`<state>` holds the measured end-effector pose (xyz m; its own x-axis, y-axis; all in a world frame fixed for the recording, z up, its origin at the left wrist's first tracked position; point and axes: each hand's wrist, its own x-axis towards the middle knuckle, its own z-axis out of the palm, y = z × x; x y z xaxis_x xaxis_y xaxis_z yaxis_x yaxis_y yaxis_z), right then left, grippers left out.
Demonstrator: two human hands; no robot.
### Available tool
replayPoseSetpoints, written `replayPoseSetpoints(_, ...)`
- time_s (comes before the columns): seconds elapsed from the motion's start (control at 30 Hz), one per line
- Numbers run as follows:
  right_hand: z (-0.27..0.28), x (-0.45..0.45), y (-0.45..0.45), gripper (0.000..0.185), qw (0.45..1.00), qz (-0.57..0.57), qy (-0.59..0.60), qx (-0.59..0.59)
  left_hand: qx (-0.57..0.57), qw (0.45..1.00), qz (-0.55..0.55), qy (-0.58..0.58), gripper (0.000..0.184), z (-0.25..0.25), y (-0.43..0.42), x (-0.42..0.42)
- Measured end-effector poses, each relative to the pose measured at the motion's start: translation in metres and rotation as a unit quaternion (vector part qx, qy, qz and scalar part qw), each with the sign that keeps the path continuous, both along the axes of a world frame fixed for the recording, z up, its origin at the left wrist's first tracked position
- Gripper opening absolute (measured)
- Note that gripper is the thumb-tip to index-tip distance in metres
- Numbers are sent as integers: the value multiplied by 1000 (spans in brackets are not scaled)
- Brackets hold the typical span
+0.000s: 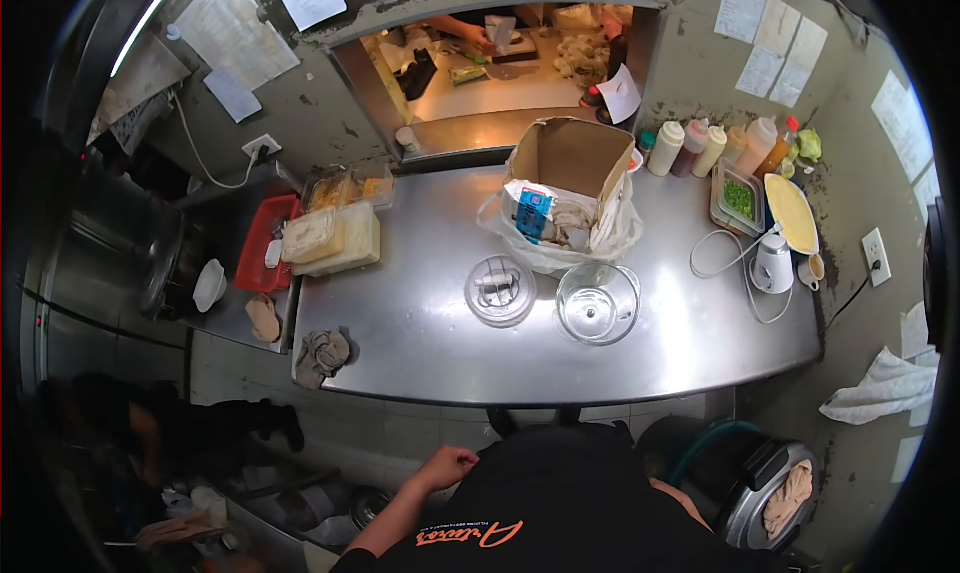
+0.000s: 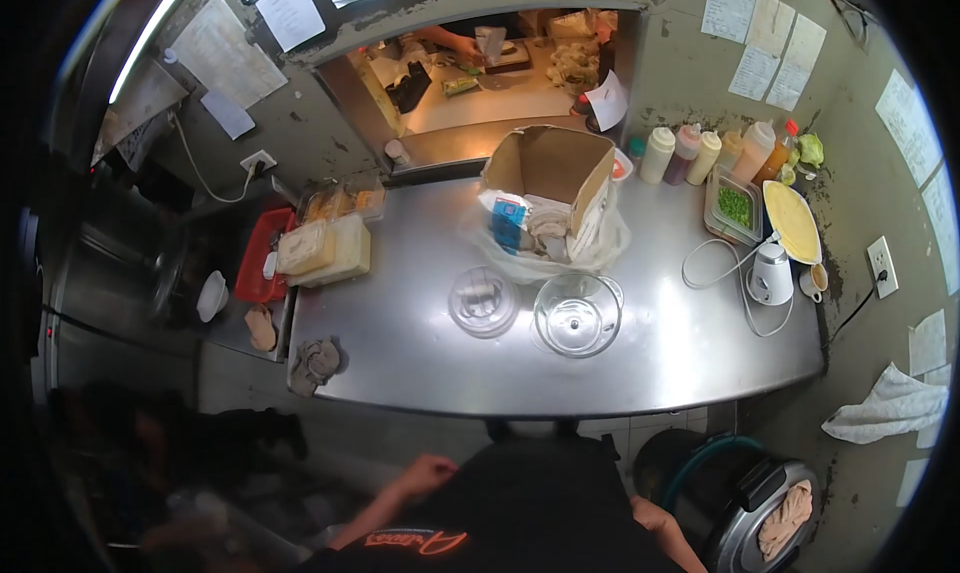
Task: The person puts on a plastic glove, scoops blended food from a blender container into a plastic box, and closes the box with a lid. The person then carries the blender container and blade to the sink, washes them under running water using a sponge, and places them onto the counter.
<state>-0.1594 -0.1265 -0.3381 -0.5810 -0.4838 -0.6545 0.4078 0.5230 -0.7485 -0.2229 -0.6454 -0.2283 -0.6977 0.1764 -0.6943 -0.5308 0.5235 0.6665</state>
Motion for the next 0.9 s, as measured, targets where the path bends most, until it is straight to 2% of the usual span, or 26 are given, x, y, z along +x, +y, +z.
replayPoseSetpoints(0.1,42,-20,-16,53,988,-33,-151,-27,-3,1000,4,12,17,4,1,3)
replayPoseSetpoints(0.2,23,-14,-10,56,982,-46,-145,-114,14,1000,28,4,18,1,0,8)
replayPoseSetpoints(0.27,23,-13,-9,56,983,-60,-139,-108,28,999,35,4,18,-10,-7,16)
replayPoseSetpoints(0.5,60,-38,-26,53,975,-44,-207,-71,-3,997,-73,-10,23,13,-11,6)
replayPoseSetpoints(0.63,56,-32,-34,49,963,-93,-200,-156,-22,990,-141,-16,19,2,-13,3)
replayPoseSetpoints(0.77,50,-41,-22,39,982,-10,-149,-118,-39,984,-170,-38,9,-26,-13,9)
replayPoseSetpoints(0.9,38,-57,-8,30,989,105,-63,-80,-19,991,-132,-23,12,-20,-12,18)
